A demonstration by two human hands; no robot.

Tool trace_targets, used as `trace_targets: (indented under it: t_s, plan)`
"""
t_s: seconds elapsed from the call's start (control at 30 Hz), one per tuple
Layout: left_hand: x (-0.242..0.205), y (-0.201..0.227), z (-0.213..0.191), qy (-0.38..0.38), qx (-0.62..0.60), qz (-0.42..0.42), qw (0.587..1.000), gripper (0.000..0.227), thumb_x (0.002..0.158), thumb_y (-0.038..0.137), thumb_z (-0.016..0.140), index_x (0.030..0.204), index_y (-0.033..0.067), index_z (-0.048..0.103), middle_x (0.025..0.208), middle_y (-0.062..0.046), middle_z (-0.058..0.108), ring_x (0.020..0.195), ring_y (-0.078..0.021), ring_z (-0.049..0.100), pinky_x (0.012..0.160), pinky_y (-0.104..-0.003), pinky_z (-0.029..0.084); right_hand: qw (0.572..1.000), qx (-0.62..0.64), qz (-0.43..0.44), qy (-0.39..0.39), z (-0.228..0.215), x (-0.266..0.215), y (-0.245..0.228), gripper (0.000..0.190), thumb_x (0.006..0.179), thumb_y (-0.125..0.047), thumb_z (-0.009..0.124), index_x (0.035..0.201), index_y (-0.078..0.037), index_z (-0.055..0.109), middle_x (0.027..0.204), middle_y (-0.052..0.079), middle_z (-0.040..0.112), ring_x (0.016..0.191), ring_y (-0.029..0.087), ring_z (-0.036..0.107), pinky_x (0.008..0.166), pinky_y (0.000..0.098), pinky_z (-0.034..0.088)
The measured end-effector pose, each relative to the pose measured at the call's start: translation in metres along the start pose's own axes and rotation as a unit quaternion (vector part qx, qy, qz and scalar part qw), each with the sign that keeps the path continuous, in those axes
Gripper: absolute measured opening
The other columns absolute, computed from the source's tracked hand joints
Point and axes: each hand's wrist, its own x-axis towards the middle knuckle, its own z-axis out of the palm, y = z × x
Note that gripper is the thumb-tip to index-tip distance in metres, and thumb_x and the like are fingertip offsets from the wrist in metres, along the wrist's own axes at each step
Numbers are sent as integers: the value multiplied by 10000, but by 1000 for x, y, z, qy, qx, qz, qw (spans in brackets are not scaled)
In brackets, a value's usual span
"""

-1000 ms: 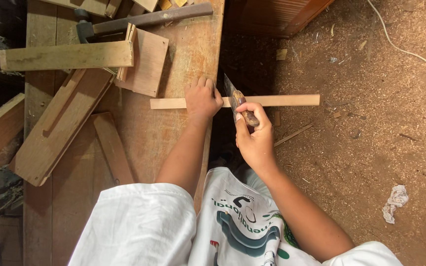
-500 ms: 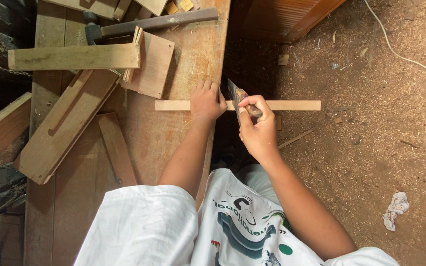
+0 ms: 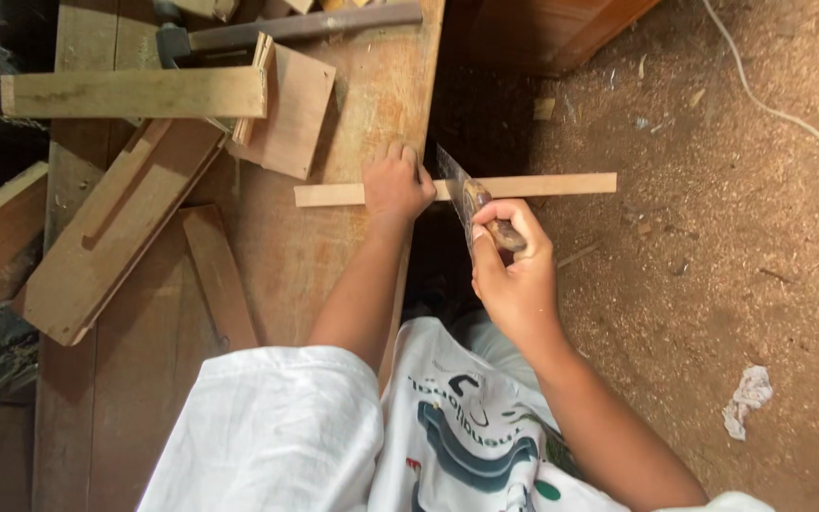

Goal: The person places a thin wooden stick on a workbench and uses a hand saw to cut it into smaller pieces. The person holds the wood with one hand and saws with the other, completing several cuts.

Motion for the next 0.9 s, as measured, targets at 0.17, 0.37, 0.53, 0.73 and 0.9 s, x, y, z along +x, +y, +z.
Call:
trace_targets:
  t_s: [0.17, 0.37, 0.53, 0.73, 0.9]
  plan:
    - [-5, 4, -3, -24, -4, -1, 1000, 118, 742, 166, 672, 811, 73, 650, 923, -119, 665, 995, -329, 636, 765, -460, 484, 997, -38, -63, -5, 15, 21, -16, 64, 1029, -7, 593, 1042, -64, 566, 702, -44, 516, 503, 18, 461, 419, 221, 377]
    - [4, -2, 3, 44, 18, 14, 999, 93, 740, 148, 655, 804, 83, 638, 953, -104, 678, 991, -308, 642, 785, -462, 504, 999, -18, -5, -33, -8, -14, -45, 64, 997, -16, 579, 1006, -77, 559, 669, -56, 508, 482, 7, 452, 407, 209, 370]
    - [8, 4, 6, -13, -3, -8, 1000, 72, 787, 147, 664, 806, 79, 649, 910, -124, 669, 945, -342, 636, 800, -467, 496, 991, -51, -125, -5, -11, -1, -28, 86, 1012, 28, 604, 1011, -57, 589, 782, -66, 505, 676, -6, 436, 575, 185, 359]
    - [3, 8, -3, 47, -10, 50, 998, 96, 727, 139, 664, 798, 81, 636, 952, -134, 672, 952, -347, 641, 789, -467, 482, 990, -53, -132, -7, -19, -7, 4, 89, 990, 23, 608, 1020, -59, 587, 841, -77, 525, 724, -12, 444, 622, 179, 386]
    - [-5, 7, -10, -27, 5, -6, 1000, 89, 731, 134, 681, 784, 78, 636, 919, -117, 668, 922, -341, 643, 772, -490, 467, 996, -46, -69, -8, -14, -25, 8, 75, 992, -4, 621, 997, -73, 591, 774, -73, 448, 682, -1, 389, 578, 186, 338]
